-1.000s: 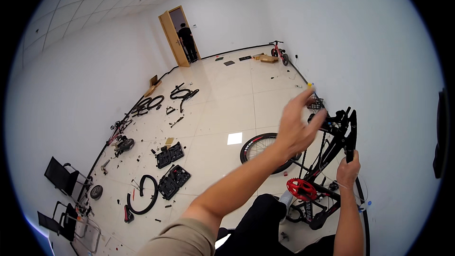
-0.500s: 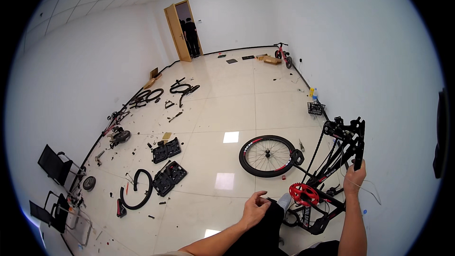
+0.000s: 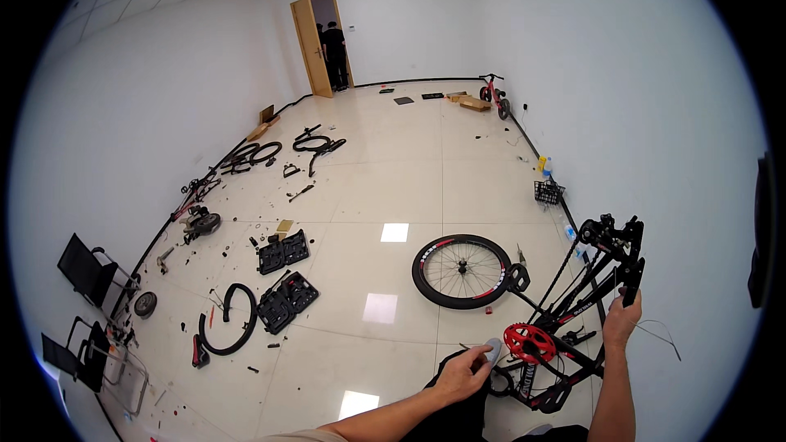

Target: The person sits on a chair and works on a bicycle frame, routing a cable through the frame and adjusting the chain and crankset. The person handles the frame, chain, and cable while other people move around in the background.

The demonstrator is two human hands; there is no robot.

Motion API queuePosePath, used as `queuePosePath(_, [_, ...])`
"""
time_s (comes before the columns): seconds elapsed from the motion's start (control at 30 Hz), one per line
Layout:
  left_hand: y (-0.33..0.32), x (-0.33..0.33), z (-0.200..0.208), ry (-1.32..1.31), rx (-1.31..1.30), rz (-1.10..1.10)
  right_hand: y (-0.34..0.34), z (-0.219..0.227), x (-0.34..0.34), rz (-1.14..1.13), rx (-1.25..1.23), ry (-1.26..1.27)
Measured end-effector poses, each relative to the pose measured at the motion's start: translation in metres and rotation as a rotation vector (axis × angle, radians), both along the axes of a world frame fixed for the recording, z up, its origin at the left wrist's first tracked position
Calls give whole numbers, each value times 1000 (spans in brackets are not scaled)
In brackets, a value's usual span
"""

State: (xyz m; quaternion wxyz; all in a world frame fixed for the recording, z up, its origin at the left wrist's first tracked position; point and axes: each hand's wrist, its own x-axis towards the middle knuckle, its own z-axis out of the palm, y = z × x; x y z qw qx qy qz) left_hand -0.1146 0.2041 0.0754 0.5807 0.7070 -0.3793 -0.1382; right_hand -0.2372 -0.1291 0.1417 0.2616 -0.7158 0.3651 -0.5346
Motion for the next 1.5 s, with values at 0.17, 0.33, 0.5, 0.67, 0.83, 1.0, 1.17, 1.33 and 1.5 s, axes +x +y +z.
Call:
queuePosePath(0.17, [5,-11,8,-75,32,-68,-6,-4,1,-9,-83,-6])
queuePosePath(0.33, [4,-15,7,-151,-1,-115,-13,-9,-6,-8,-77,-10])
queuePosePath(0.5, [1,-15,-1,-133,-26,-51,-6,-1,-1,50,5,-103])
queuePosePath(0.67, [-1,-18,17,82,64,-104,21,27,1,-6,88,-17])
queuePosePath(0.83, [-1,-17,17,62,91,-140,22,27,0,-16,86,6])
queuePosePath(1.0, [-1,-15,19,-13,45,-126,22,28,1,7,74,-16])
queuePosePath(1.17, [-1,-11,16,-93,-15,-73,28,35,1,20,187,-11])
queuePosePath(1.33, [-4,-14,12,-34,-59,-96,28,36,0,-7,93,-11])
queuePosePath(1.5, [-3,-14,16,-86,-94,-97,26,34,-1,-34,26,-12])
